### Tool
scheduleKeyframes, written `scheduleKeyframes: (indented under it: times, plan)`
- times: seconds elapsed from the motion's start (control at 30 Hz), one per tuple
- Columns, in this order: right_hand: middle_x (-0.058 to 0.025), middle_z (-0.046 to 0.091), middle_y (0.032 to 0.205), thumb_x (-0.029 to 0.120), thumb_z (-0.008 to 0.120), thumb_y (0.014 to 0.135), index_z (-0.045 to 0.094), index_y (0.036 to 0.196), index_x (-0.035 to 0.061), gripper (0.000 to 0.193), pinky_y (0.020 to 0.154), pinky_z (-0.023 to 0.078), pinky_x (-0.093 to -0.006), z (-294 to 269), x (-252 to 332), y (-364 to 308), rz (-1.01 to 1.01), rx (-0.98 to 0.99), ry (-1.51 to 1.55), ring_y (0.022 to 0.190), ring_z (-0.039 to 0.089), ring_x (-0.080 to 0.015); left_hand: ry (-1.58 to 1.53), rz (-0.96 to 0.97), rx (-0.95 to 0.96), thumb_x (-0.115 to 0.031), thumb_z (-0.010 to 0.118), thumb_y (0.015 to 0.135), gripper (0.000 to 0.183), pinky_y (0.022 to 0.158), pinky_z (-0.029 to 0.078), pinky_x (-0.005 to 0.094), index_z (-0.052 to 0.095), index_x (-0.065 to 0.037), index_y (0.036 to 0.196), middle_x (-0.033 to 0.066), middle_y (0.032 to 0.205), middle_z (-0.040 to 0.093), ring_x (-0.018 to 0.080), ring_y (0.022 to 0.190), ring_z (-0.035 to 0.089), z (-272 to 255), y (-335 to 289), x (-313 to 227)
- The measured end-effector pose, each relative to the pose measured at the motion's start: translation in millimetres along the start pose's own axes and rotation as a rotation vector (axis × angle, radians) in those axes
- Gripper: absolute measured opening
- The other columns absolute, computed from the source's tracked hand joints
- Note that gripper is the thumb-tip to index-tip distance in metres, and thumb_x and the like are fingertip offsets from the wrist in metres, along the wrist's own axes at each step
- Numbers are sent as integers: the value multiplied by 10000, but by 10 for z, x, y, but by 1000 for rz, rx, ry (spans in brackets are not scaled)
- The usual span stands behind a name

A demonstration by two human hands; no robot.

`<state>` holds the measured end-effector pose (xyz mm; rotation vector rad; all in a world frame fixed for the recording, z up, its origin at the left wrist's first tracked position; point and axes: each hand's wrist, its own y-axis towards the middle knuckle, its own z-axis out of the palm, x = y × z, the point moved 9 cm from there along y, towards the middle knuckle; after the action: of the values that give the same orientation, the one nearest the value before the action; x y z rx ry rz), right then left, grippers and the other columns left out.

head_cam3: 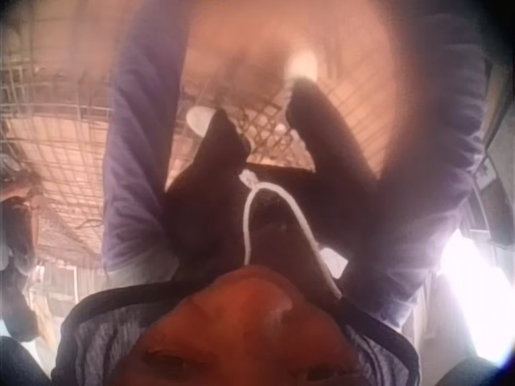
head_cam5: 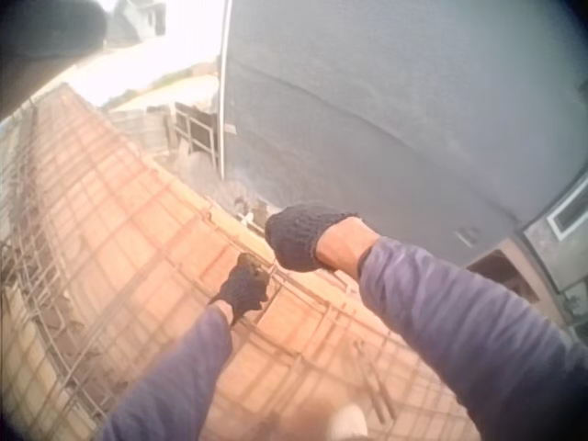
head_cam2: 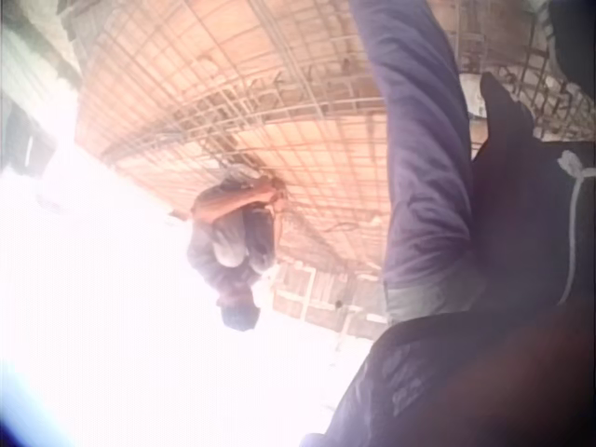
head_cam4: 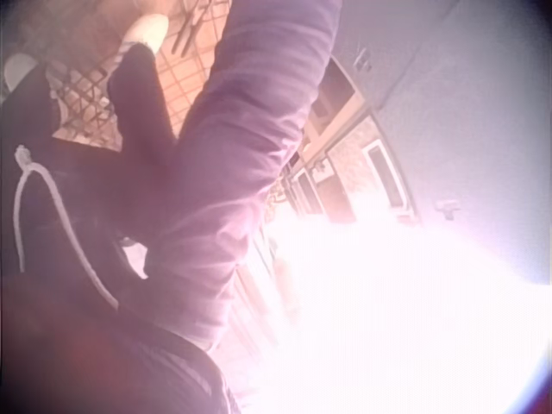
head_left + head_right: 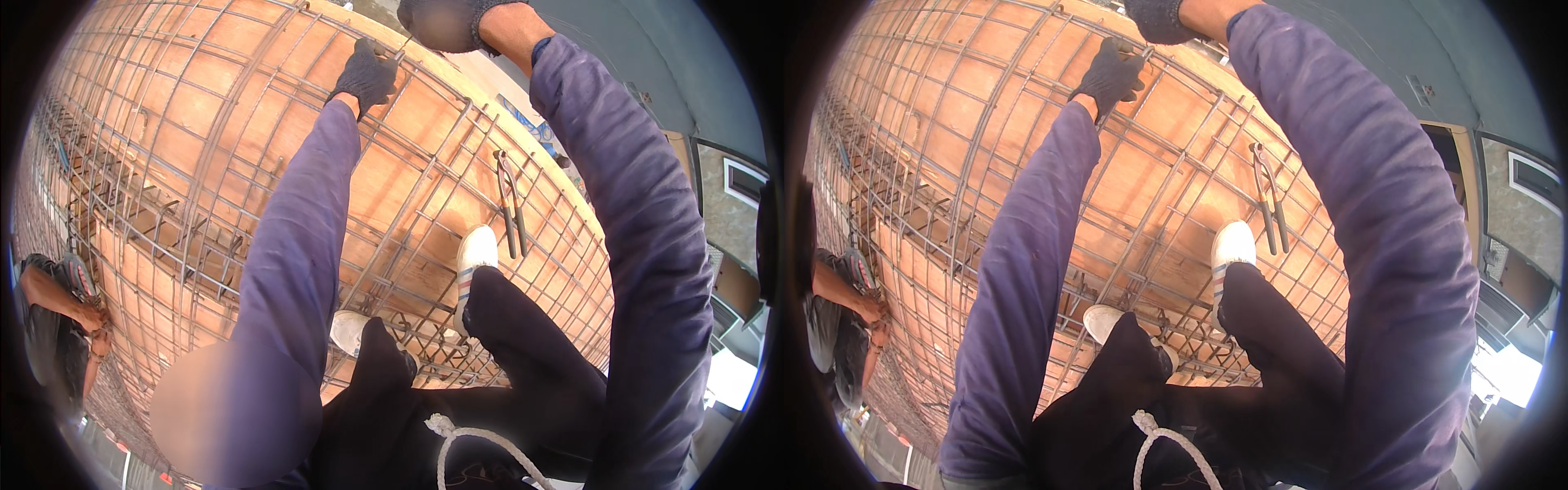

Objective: The person uses pliers to twist and secure wire ties at the intersections of a rebar grid on a construction site. They also place small white spacers under the rebar to maintain elevation and walk across the grid to reach different sections.

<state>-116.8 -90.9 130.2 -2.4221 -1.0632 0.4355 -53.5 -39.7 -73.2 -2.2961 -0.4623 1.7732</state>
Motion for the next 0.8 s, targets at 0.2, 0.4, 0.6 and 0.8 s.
scheduleKeyframes:
  times: [0.2,0.4,0.6,0.8]
  plan:
    - [-257,760,1010,105,590,913,774,1038,-20,255,788,583,-484,-71,28,-51,-18,-86,-11,941,755,-403,-220,-72,30,-290,651,1017,379,503,503,290,707,-127,1355,36,898,692,134,606,619,-43,-166,-216]
    - [-248,760,1037,137,611,930,787,1038,50,223,807,575,-483,-52,-3,4,-134,-194,-47,957,752,-380,-336,-157,63,-338,661,1013,387,479,447,271,726,-146,1343,4,829,644,92,566,556,10,-103,-85]
    - [-85,653,1047,93,651,883,666,1141,120,260,963,530,-446,247,459,-668,-497,-932,-156,1041,641,-300,-325,-158,95,-331,641,995,388,484,465,284,741,-135,1314,10,786,659,99,564,568,21,-73,-72]
    - [-48,610,1182,77,660,836,630,1131,153,307,914,472,-431,808,424,-361,-296,-817,-110,1102,600,-266,-410,-103,45,-224,652,967,370,578,519,293,744,-20,1262,65,894,732,125,647,631,-40,-100,-84]
